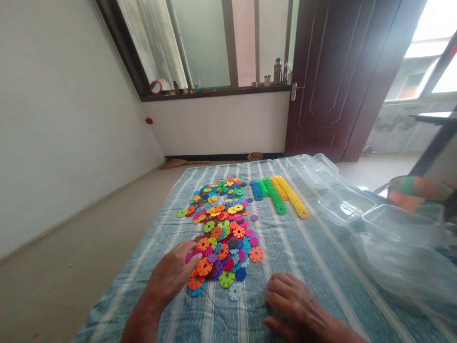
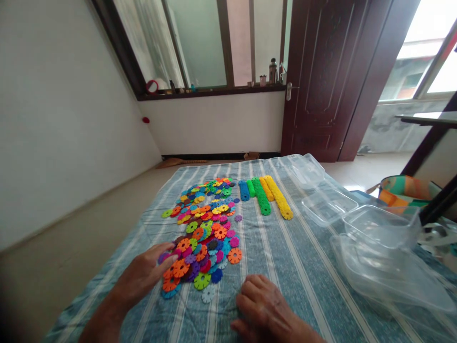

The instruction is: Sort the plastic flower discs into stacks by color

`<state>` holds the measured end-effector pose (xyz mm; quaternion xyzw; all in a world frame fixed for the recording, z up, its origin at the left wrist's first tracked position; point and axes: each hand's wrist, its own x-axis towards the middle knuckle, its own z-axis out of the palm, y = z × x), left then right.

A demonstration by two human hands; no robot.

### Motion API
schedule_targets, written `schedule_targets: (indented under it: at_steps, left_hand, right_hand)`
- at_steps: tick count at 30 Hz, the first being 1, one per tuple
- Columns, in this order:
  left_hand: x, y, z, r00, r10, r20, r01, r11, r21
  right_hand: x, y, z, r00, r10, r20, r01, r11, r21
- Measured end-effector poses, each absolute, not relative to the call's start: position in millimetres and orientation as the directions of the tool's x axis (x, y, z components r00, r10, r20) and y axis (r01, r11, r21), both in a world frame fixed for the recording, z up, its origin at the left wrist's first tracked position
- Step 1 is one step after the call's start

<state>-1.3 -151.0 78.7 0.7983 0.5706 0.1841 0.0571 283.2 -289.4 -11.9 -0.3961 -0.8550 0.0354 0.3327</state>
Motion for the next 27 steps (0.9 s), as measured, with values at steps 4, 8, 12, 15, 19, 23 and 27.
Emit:
schedule_targets:
  at_steps: [4, 8, 12, 15, 19, 23, 27]
  left_hand:
    - [-2, -158, 89, 0.336, 0.920, 0.203, 0.880, -0.383, 0.282]
    - [1, -159, 94, 0.368, 0.898, 0.242, 0.876, -0.422, 0.233]
    - [8, -152, 91, 0.412, 0.873, 0.260, 0.863, -0.466, 0.197]
    - [14, -146, 85, 0.443, 0.858, 0.260, 0.848, -0.495, 0.187]
    - [18, -142, 79, 0.479, 0.848, 0.227, 0.838, -0.519, 0.167]
    - [23, -142, 79, 0.473, 0.867, 0.155, 0.857, -0.494, 0.149]
    - [31, -142, 82, 0.449, 0.887, 0.104, 0.873, -0.461, 0.159]
  right_hand:
    - [281, -286, -20, -0.490, 0.681, 0.543, 0.676, 0.691, -0.257]
    - [275, -282, -29, -0.556, 0.609, 0.565, 0.694, 0.714, -0.087]
    - [275, -278, -34, -0.564, 0.648, 0.512, 0.712, 0.696, -0.096]
    - [281, -274, -36, -0.588, 0.667, 0.458, 0.688, 0.710, -0.150]
    - [287, -272, -41, -0.674, 0.597, 0.435, 0.626, 0.774, -0.093]
    - [287, -273, -41, -0.684, 0.609, 0.401, 0.627, 0.773, -0.103]
    - [290, -277, -21, -0.696, 0.591, 0.407, 0.623, 0.779, -0.066]
